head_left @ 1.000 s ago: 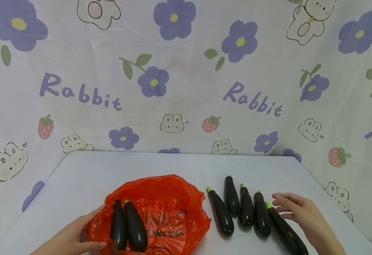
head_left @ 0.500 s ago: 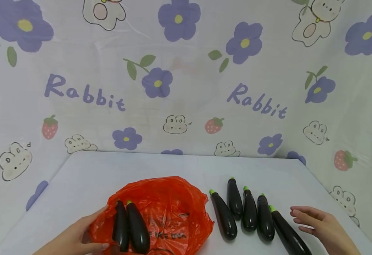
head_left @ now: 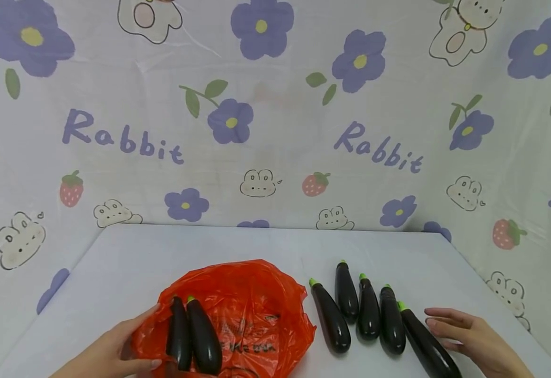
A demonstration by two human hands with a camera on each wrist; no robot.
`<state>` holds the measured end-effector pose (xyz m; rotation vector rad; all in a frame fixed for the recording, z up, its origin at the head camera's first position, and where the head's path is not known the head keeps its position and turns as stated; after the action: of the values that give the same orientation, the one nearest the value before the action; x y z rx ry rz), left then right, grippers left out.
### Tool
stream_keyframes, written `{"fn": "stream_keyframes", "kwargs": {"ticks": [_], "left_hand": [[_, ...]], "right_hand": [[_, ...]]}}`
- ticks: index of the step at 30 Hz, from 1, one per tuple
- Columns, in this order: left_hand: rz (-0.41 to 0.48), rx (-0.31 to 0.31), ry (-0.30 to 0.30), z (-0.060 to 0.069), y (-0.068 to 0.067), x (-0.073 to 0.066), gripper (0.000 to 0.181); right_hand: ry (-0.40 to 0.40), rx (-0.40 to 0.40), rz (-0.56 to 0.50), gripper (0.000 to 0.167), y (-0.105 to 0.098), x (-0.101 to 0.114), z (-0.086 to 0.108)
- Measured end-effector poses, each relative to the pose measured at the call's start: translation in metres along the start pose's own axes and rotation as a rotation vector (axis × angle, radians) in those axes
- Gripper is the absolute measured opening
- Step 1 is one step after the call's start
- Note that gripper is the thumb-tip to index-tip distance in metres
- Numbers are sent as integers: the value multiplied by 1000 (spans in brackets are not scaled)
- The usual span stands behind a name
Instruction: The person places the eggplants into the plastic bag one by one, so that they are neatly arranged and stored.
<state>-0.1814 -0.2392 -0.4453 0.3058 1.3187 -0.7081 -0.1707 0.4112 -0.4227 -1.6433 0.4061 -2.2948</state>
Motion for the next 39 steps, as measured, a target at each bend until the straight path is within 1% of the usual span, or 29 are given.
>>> {"fn": "stream_keyframes", "kwargs": {"ticks": [4,10,14,18,24,30,32,36,39], "left_hand": [[-9,-11,-2,0,0,0,77],[18,-7,-11,0,0,1,77],[-15,-25,-3,0,0,2,77],[-20,-21,1,0,-1,2,77],[-64,-27,36,0,-2,-2,76],[-8,-16,11,2,-1,1,76],[-7,-19,7,2,-1,1,77],[-47,-25,29,2,-2,1,77],[-70,-33,36,2,-3,1,77]], "right_hand": [[44,7,24,74,1,-1,-3],[63,17,78,74,3,-5,-4],[55,28,101,74,4,-7,-5],[44,30,94,72,5,-7,-5],[36,31,89,72,7,-6,-8],[40,36,91,71,9,-6,-10],[41,33,96,71,10,-6,-10],[44,31,109,72,11,-4,-10],[39,37,108,69,11,-4,-9]]}}
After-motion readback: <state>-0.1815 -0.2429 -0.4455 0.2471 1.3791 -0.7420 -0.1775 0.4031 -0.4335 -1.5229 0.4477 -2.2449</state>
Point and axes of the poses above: each hand's wrist, its own z-axis away from the middle knuckle, its own y-axis out of the palm, x = y × z, the point moved 2 cm from there along -z, towards the middle knuckle, and after that the axes turned 6 degrees about -y, right-handed, at the moved point
